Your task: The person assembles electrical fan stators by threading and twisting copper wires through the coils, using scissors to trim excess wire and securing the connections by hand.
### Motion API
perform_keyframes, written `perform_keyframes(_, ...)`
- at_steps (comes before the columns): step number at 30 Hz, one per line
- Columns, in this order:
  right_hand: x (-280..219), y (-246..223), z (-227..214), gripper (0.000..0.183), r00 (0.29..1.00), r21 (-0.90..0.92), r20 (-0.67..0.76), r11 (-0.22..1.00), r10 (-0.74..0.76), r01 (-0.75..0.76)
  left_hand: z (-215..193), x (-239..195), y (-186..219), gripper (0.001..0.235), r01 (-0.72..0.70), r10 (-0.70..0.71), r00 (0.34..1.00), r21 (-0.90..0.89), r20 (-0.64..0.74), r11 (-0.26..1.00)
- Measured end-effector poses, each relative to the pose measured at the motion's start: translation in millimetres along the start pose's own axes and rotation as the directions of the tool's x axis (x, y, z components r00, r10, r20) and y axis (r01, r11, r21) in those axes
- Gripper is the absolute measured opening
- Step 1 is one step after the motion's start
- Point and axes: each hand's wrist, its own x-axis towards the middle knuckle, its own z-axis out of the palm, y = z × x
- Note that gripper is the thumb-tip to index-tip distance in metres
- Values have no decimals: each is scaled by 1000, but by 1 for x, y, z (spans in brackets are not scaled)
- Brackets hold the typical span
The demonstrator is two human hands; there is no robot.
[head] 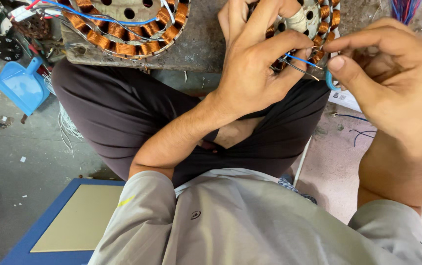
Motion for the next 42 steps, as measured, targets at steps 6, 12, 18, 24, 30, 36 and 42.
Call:
perform_keyframes(6,-12,17,-8,12,958,-419,56,864,-280,277,3,-2,-2,18,8,-8,1000,3,-20,1000)
perform_keyframes(12,9,26,-1,3,983,-281,19,943,-182,180,3,-4,-6,19,5,-6,999,-25,-32,1000)
perform_keyframes(18,25,29,3,2,987,-277,17,947,-163,161,5,-4,-13,19,4,-9,998,-88,-57,996)
perform_keyframes(24,1,34,4,9,951,-512,36,812,-306,281,9,-8,-16,19,33,-43,996,-125,-75,992)
perform_keyframes(30,-13,21,5,9,939,-479,84,813,-334,332,14,-8,-18,19,-26,15,989,-70,-148,997)
perform_keyframes(36,3,24,4,8,996,-238,-36,968,-86,75,9,-6,-15,20,-40,32,990,-57,-134,998)
perform_keyframes(42,19,34,-1,8,983,-329,24,928,-179,177,5,-3,-14,16,-30,14,994,-145,-111,989)
